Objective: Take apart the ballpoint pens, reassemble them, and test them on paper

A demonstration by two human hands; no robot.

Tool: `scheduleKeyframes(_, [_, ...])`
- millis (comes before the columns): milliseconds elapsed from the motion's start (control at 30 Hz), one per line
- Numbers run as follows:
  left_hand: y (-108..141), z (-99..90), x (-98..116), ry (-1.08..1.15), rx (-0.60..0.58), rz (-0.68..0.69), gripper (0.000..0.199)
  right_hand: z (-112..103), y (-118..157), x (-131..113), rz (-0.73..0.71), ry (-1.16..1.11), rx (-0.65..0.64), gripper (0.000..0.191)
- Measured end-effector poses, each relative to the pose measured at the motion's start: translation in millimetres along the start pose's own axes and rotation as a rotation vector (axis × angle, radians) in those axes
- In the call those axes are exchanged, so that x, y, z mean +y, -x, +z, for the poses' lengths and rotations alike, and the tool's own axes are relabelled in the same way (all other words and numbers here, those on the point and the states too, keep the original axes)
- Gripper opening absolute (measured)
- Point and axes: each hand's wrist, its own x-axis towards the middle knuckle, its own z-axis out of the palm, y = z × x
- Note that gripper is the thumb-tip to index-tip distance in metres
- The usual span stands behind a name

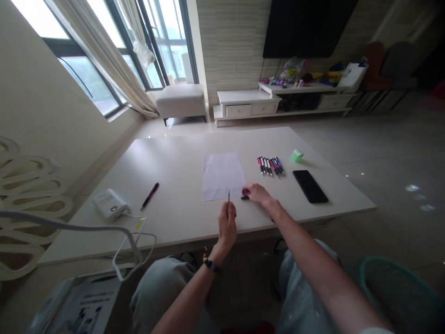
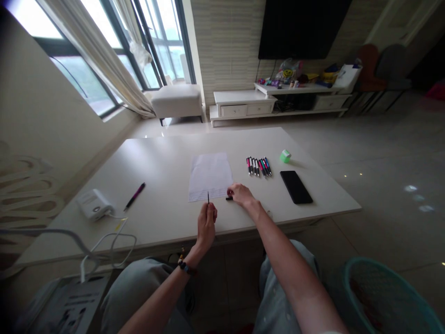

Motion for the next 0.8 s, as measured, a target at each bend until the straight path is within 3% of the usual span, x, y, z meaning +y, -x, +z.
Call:
scheduleKeyframes(167, [-0.8, -1.3, -3.8, -0.024, -0.017, 0.029, 0.039, -3.1, -0.7, -7.5, 0.010, -0.096, 0.089, 0.012])
scheduleKeyframes(400, [-6.4, -4.1, -2.6, -0.111, -0.022, 0.043, 0.038, -37.3, 16.3, -32.1, -0.081, -0.485, 0.261, 0.013])
scheduleKeyframes(567, [-9.1, -3.6, -4.9, -0.207, -0.051, 0.035, 0.035, -52.5, 35.2, -49.9, -0.204, -0.426, 0.334, 0.010])
scheduleKeyframes(800, [-5.9, 0.3, -1.8, -0.276, -0.109, 0.087, 0.030, -51.3, 40.8, -55.3, -0.302, -0.345, 0.311, 0.013])
